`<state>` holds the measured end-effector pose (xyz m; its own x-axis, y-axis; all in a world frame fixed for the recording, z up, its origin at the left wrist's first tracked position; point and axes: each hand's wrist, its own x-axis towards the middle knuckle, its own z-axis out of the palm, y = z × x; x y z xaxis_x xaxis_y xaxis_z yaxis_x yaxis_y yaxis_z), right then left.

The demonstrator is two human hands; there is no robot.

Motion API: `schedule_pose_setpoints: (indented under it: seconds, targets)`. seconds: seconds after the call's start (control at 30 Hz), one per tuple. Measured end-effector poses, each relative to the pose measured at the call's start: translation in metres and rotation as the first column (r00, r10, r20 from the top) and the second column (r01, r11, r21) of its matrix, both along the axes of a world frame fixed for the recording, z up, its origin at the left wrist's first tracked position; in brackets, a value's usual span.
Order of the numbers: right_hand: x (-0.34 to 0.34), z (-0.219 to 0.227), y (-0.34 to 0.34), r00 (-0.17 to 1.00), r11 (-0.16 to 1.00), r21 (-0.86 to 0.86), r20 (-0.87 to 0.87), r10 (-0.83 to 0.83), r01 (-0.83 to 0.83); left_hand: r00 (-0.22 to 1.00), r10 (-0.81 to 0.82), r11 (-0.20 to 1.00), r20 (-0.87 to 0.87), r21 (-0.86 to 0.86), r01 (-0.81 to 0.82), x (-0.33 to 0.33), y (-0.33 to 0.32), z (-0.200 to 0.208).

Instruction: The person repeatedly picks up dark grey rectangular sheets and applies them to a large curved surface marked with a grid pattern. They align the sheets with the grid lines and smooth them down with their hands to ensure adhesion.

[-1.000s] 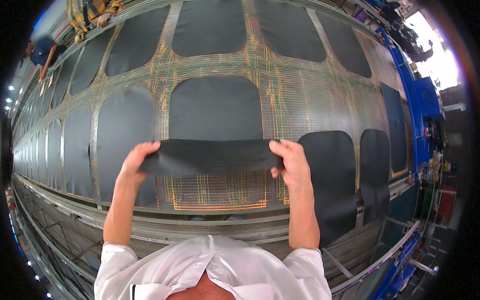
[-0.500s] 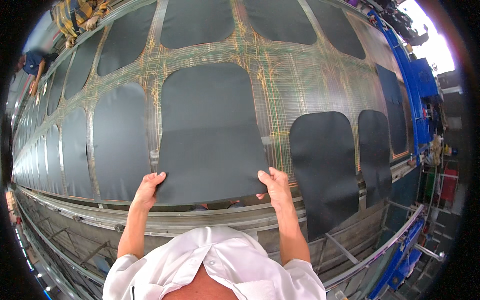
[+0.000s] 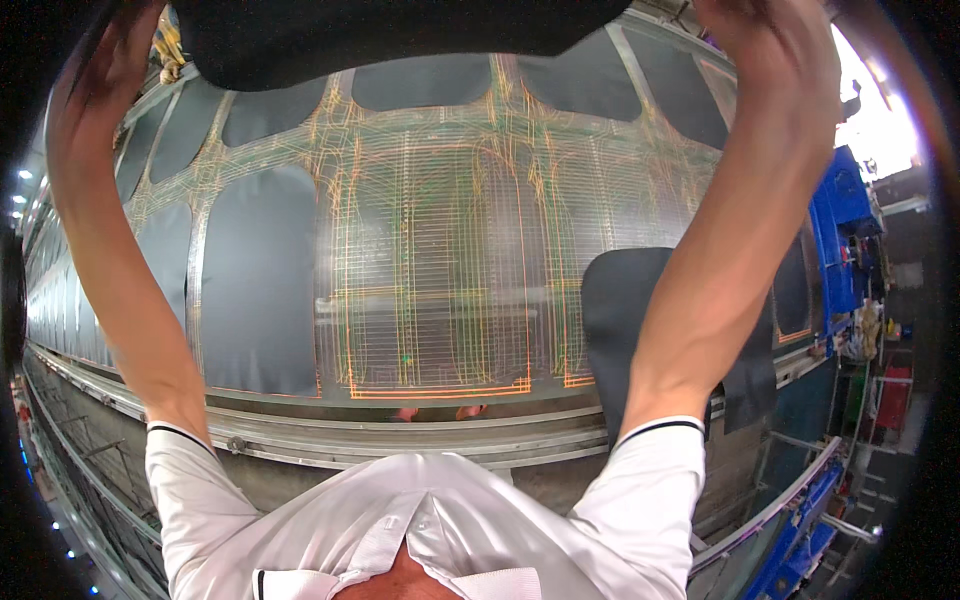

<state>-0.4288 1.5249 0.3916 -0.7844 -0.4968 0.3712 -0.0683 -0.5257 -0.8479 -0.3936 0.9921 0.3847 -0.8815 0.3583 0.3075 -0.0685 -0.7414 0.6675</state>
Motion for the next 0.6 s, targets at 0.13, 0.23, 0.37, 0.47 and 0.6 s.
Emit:
schedule_pose_setpoints:
  seconds: [0.13,0.23,0.37,0.47,0.6]
  targets:
    - [0.033,-0.007,-0.097,0.668,0.655,0.146,-0.075,-0.74,0.742,0.906,0.373,0.831,-0.202,-0.362,-0.423,0.032,0.056,0.002]
    - [0.072,-0.078,-0.09,0.669,0.59,0.416,-0.063,-0.741,0.692,0.915,0.339,0.718,-0.217,-0.569,-0.401,0.035,0.023,-0.081]
    - [0.133,-0.178,-0.097,0.731,0.689,0.501,0.15,-0.666,0.524,0.873,0.473,0.656,0.116,-0.708,-0.262,0.096,0.043,-0.183]
    - [0.173,-0.24,-0.096,0.722,0.737,0.54,0.304,-0.621,0.407,0.851,0.433,0.688,0.299,-0.719,-0.098,0.129,0.038,-0.257]
    - [0.217,-0.319,-0.094,0.615,0.719,0.599,0.431,-0.66,0.352,0.722,0.437,0.671,0.536,-0.729,0.135,0.168,0.052,-0.316]
